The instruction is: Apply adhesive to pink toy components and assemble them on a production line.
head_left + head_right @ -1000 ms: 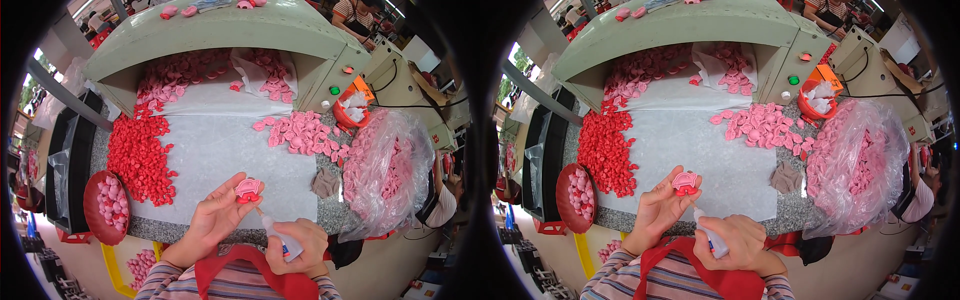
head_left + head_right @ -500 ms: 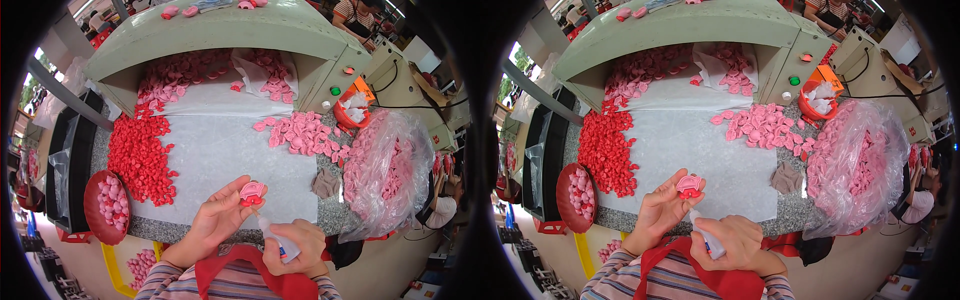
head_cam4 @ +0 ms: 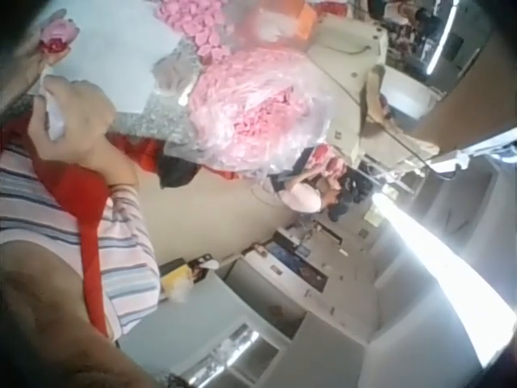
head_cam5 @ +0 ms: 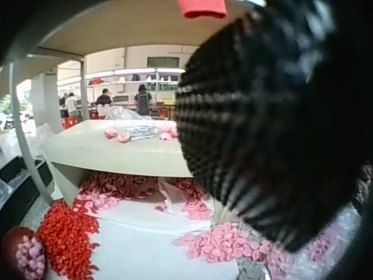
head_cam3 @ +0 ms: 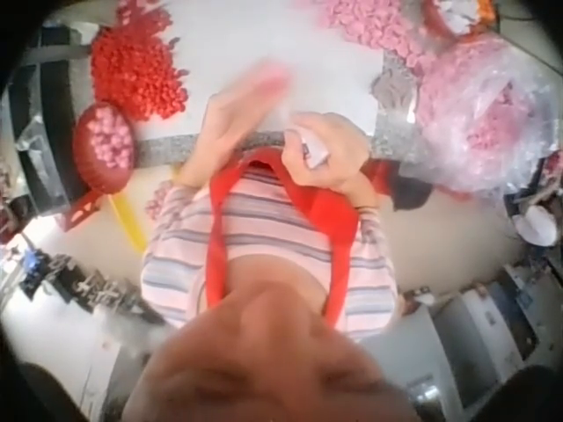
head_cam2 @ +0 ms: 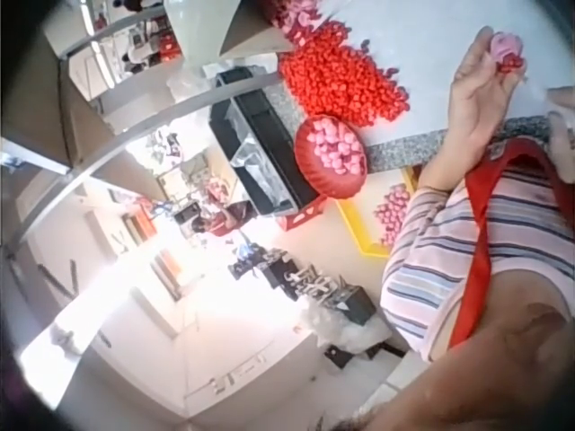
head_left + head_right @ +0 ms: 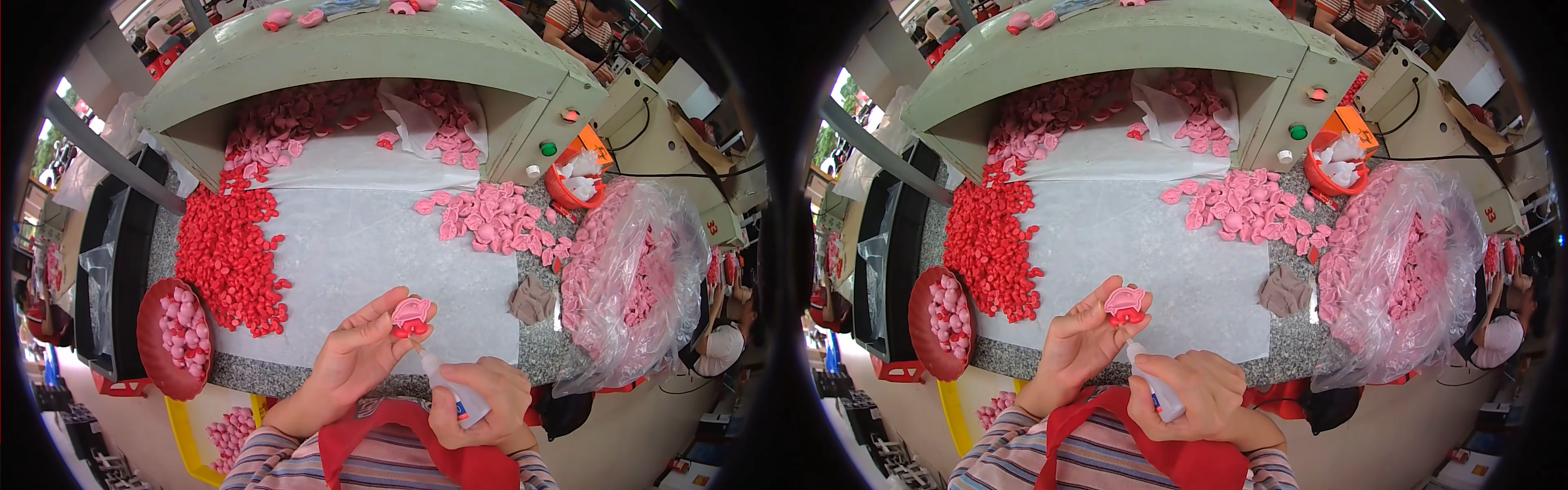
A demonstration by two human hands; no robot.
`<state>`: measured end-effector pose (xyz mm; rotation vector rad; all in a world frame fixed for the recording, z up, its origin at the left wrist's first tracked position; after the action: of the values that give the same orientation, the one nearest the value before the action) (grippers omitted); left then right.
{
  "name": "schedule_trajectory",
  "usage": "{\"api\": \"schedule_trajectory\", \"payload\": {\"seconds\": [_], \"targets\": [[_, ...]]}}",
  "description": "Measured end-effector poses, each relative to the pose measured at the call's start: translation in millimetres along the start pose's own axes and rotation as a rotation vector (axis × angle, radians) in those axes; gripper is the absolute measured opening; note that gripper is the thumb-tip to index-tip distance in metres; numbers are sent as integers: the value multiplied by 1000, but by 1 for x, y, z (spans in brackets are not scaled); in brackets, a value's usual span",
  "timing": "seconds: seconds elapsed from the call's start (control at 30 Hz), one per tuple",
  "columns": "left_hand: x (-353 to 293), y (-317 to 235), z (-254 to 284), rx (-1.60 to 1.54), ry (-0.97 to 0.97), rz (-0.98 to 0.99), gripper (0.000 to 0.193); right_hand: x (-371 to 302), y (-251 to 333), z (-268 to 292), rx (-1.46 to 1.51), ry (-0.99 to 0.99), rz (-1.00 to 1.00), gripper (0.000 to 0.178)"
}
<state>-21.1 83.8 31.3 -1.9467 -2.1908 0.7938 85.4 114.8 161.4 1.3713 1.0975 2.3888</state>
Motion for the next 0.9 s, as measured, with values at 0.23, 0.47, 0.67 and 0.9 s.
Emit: {"api": "schedule_trajectory", "payload": {"seconds": [0.23,0.47,0.67,0.9], "targets": [[0,1,0,0,0,-2,36,0,0,0,1,10,-9,27],[3,2,0,3,-44,20,37,-4,-7,15,34,-82,-48,25],[4,-2,19,-79,-84,-9,35,-55,-137,4,643,-306,-911,17],[7,12,11,-92,-78,40,34,-49,-240,35,-319,-249,-711,21]]}}
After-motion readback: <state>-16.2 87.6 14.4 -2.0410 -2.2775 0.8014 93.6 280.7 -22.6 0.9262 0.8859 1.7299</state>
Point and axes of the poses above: each hand's wrist, its own x-axis towards the middle knuckle, its own z-axis out of the back of the hand, y = z × x, the point moved 10 cm from there along x, towards the middle knuckle, and after that the axes turned 10 degrees about x, right-handed, at the moved point
